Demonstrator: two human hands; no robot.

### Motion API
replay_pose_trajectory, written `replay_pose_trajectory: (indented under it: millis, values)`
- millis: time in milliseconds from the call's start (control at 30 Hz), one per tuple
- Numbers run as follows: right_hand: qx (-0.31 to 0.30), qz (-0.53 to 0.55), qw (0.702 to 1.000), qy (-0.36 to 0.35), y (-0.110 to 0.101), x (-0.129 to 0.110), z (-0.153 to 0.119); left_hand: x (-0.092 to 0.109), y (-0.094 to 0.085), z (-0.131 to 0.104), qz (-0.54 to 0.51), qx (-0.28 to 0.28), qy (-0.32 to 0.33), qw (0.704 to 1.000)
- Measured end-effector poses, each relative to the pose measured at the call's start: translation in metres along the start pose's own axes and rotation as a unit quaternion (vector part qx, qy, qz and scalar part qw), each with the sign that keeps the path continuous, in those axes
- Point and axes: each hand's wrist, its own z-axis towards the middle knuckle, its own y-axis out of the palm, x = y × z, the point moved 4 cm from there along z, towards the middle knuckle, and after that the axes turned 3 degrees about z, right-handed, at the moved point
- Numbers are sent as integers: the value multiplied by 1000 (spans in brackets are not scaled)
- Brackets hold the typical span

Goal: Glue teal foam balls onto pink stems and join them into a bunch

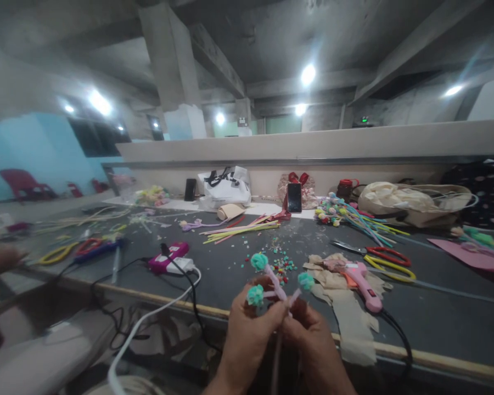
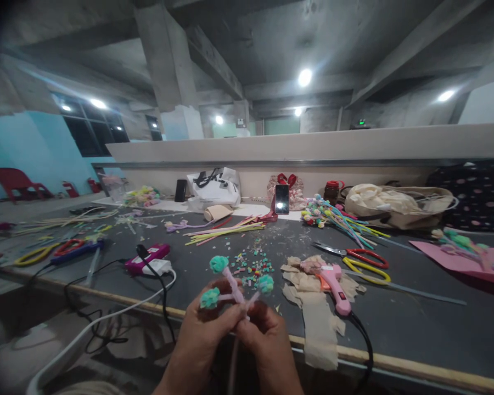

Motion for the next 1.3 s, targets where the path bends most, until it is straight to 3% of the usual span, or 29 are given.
replay_pose_trajectory:
  millis: [167, 367, 500, 833, 933, 1000, 1133, 1300]
  values:
    - [-43, 14, 999, 3, 7, -5, 2, -10, -2, -5, -69, 69, -6, 995]
    - [-66, 16, 996, 66, 4, 7, -3, -22, -1, -8, -144, 70, -58, 985]
    - [-76, -41, 993, 85, 0, 7, -6, -30, -6, -6, -134, 52, -72, 987]
    - [-42, -162, 984, 67, -12, 5, 1, -30, -12, -8, -64, 120, -65, 989]
    - [-46, -150, 986, 61, -18, -1, 0, -33, -13, -11, -66, 66, -67, 993]
    - [-42, -141, 987, 65, -23, -6, -3, -39, -17, -13, -135, 5, -78, 988]
    - [-43, -169, 981, 83, -34, -13, -11, -49, -30, -20, -292, -92, -136, 942]
    - [-83, -231, 959, 138, -40, -4, -26, -59, -36, -38, -232, -191, -262, 917]
